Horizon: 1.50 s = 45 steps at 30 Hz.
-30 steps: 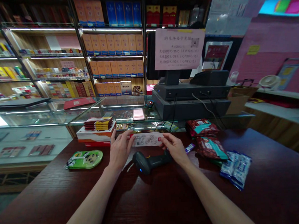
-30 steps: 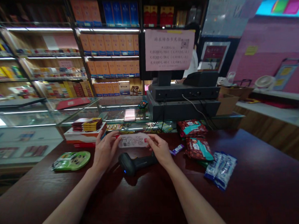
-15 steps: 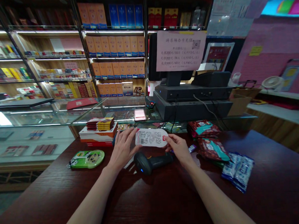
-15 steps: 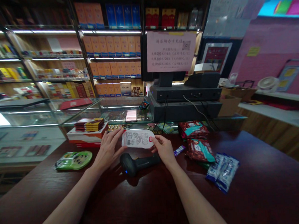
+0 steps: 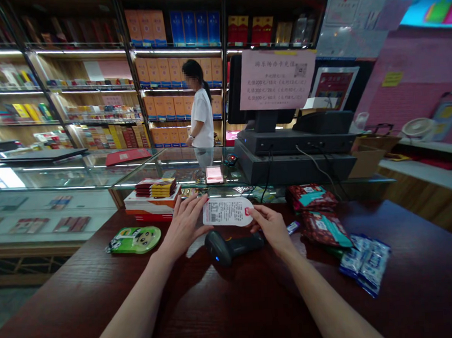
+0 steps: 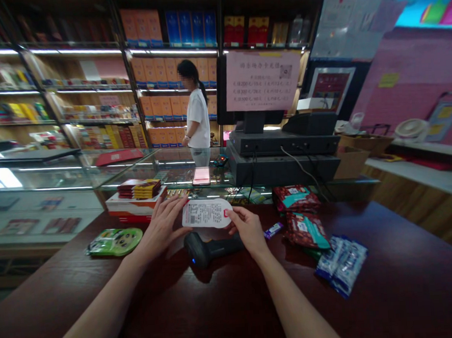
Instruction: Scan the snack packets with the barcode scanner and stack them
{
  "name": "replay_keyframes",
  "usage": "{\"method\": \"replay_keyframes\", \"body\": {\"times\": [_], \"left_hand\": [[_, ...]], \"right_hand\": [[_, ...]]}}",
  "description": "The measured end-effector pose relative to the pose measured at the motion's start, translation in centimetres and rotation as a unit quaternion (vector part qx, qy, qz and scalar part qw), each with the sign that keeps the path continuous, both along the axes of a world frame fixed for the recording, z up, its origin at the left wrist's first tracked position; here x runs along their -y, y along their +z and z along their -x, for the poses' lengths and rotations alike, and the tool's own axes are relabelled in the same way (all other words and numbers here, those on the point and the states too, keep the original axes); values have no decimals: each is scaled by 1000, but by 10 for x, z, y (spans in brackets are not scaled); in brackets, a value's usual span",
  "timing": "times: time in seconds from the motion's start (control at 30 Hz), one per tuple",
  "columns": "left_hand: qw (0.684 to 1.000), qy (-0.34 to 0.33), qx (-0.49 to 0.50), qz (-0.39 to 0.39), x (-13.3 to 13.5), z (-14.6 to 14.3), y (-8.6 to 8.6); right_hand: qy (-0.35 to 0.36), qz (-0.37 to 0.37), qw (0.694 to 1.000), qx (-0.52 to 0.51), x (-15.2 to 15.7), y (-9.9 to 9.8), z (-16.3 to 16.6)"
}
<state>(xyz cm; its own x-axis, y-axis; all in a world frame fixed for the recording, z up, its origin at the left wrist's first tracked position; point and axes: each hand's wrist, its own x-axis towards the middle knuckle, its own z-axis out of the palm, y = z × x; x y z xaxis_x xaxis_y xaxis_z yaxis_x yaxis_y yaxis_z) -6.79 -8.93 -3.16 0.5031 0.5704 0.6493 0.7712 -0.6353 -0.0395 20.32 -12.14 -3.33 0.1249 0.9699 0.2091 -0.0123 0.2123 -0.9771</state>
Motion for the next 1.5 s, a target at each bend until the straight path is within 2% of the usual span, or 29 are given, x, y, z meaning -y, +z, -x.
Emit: {"method": "replay_keyframes", "body": {"times": [0.5, 0.67, 0.8, 1.0, 1.1, 1.27, 1.5], "left_hand": [[1000, 7, 19, 14, 0, 7, 0], [999, 23, 23, -10, -3, 10, -4], [998, 46, 28, -17, -5, 13, -6], [994, 88, 50, -26, -8, 19, -11], [991, 106, 68, -36, -9, 21, -13], [987, 131, 80, -51, -9, 21, -16], [986, 145, 76, -45, -9, 22, -16]], "right_hand": [[4, -1, 1000, 25, -2, -4, 4], [46, -12, 999, 14, -2, -6, 4], [64, 11, 998, 8, -6, -12, 1], [68, -6, 993, 94, -4, -17, -11], [107, -21, 973, 202, 4, -16, -18], [180, -55, 911, 366, 15, -13, -29], [188, -90, 850, 483, 22, -10, -24]]}}
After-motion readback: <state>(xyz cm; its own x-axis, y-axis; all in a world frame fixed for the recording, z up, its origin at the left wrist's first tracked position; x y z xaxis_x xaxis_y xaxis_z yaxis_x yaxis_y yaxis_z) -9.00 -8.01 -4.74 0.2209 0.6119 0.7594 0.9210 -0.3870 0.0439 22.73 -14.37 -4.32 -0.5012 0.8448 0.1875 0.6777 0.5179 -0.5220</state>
